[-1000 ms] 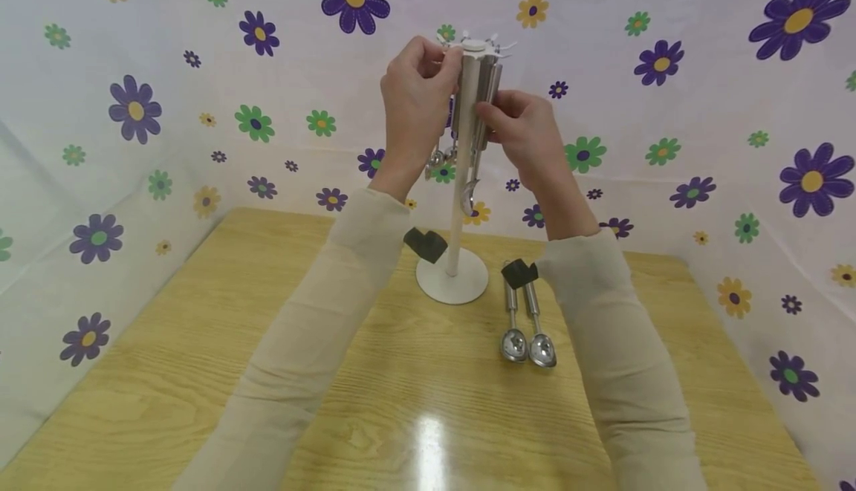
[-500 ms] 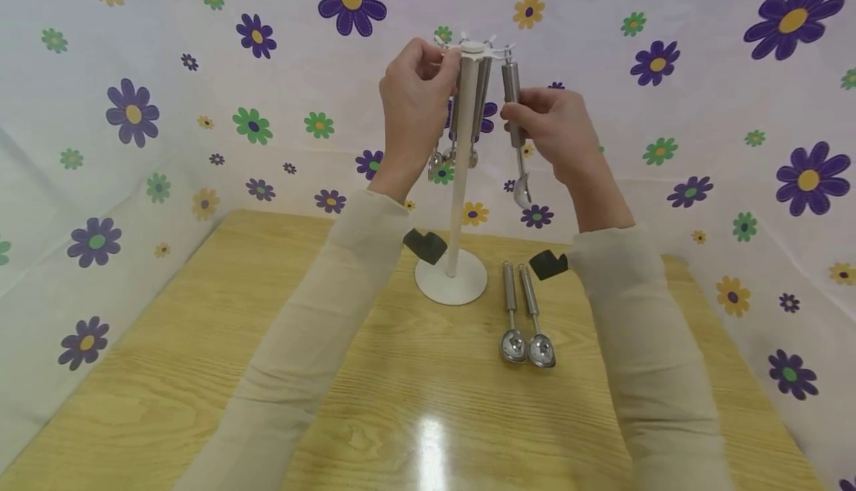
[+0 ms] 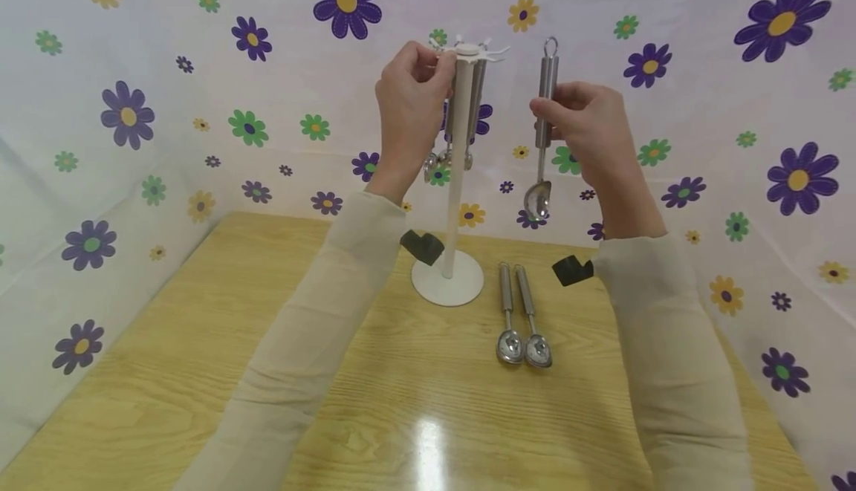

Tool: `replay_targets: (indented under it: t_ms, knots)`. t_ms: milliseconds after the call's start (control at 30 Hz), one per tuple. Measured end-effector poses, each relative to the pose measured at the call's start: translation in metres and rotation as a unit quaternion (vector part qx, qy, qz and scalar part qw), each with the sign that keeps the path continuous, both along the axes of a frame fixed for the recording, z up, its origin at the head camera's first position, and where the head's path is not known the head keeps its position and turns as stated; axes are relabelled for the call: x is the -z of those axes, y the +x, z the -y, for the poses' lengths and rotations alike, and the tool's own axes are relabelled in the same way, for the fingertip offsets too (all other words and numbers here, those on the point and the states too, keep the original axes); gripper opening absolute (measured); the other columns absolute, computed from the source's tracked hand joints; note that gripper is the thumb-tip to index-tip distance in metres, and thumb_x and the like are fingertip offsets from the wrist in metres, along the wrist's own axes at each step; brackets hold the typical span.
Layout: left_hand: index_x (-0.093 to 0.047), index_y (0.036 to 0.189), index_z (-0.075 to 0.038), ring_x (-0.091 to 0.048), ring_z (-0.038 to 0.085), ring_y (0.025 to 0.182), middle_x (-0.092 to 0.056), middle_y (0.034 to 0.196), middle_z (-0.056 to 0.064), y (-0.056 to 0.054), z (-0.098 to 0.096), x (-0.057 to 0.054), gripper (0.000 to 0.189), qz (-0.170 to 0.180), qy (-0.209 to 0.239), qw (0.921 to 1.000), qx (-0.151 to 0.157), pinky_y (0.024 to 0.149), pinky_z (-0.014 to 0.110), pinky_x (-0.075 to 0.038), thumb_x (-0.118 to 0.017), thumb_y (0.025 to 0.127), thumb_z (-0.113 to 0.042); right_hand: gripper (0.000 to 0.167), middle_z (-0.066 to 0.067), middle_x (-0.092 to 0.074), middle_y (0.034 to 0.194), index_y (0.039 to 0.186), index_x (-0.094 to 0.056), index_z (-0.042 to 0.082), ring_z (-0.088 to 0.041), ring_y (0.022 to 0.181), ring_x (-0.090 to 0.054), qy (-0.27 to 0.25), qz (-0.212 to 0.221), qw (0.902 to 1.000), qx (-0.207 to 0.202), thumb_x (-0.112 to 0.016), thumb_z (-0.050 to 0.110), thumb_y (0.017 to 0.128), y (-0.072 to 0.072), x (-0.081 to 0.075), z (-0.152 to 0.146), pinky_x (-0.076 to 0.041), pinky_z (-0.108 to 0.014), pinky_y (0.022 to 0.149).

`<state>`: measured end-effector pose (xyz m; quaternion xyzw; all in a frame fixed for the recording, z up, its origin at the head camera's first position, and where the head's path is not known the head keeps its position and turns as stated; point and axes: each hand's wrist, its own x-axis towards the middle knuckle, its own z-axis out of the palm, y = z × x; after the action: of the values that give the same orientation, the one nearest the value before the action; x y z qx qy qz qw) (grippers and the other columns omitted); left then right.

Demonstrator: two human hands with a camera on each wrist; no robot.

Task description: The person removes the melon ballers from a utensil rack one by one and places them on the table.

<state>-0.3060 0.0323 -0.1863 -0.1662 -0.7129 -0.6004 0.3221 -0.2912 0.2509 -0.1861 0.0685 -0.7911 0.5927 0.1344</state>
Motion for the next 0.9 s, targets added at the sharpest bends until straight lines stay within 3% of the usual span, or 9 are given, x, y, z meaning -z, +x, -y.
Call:
replay_targets:
  t_ms: [133,300,467,600,900]
  knots:
    - [-0.066,0.103,-0.002,-0.063,0.013,0.078,-0.07,0.09,0.007,-0.001,0.001,0.0,0.016,-0.005,0.006,1.0,-0.003,0.07,0.018,-0.055,-0.059,0.106,-0.016,0.049,0.001,-0.071,0.1,0.133,-0.064,-0.001,-0.014,0.084,-0.07,-0.015,0.0,0.9999,0.003,-0.08,0.023,0.093,0.002,0.002,-0.002,-0.053,-0.024,0.09]
    - [-0.066,0.104,-0.002,-0.063,0.012,0.079,-0.07,0.091,0.006,0.0,0.002,0.0,0.015,0.001,0.007,1.0,-0.004,0.07,0.018,-0.055,-0.06,0.106,-0.016,0.051,0.004,-0.07,0.101,0.134,-0.063,-0.001,-0.012,0.084,-0.069,0.004,0.006,0.9998,0.017,-0.078,0.027,0.094,0.003,0.008,-0.002,-0.047,-0.036,0.104]
    - [-0.066,0.105,-0.002,-0.063,0.012,0.078,-0.07,0.092,0.007,0.002,0.001,-0.001,0.016,0.001,0.007,1.0,0.002,0.07,0.019,-0.056,-0.06,0.106,-0.016,0.047,0.006,-0.07,0.1,0.133,-0.064,0.002,-0.011,0.085,-0.067,0.021,0.012,0.9994,0.023,-0.077,0.029,0.096,0.003,0.019,-0.005,-0.03,-0.051,0.119]
    - [-0.066,0.104,-0.002,-0.063,0.012,0.078,-0.07,0.091,0.007,0.002,0.001,-0.001,0.016,0.0,0.009,1.0,0.002,0.069,0.019,-0.056,-0.06,0.106,-0.016,0.047,0.008,-0.069,0.1,0.132,-0.064,0.003,-0.01,0.086,-0.067,0.033,0.024,0.9989,0.024,-0.076,0.032,0.096,0.004,0.029,-0.006,-0.018,-0.059,0.122]
    - [-0.066,0.104,-0.001,-0.062,0.012,0.077,-0.07,0.091,0.007,0.002,0.001,0.0,0.015,-0.002,0.009,1.0,0.002,0.068,0.019,-0.055,-0.06,0.106,-0.016,0.055,0.005,-0.064,0.108,0.134,-0.061,0.0,-0.012,0.088,-0.066,0.077,0.042,0.9958,0.023,-0.072,0.039,0.098,0.006,0.053,-0.01,-0.039,-0.053,0.109]
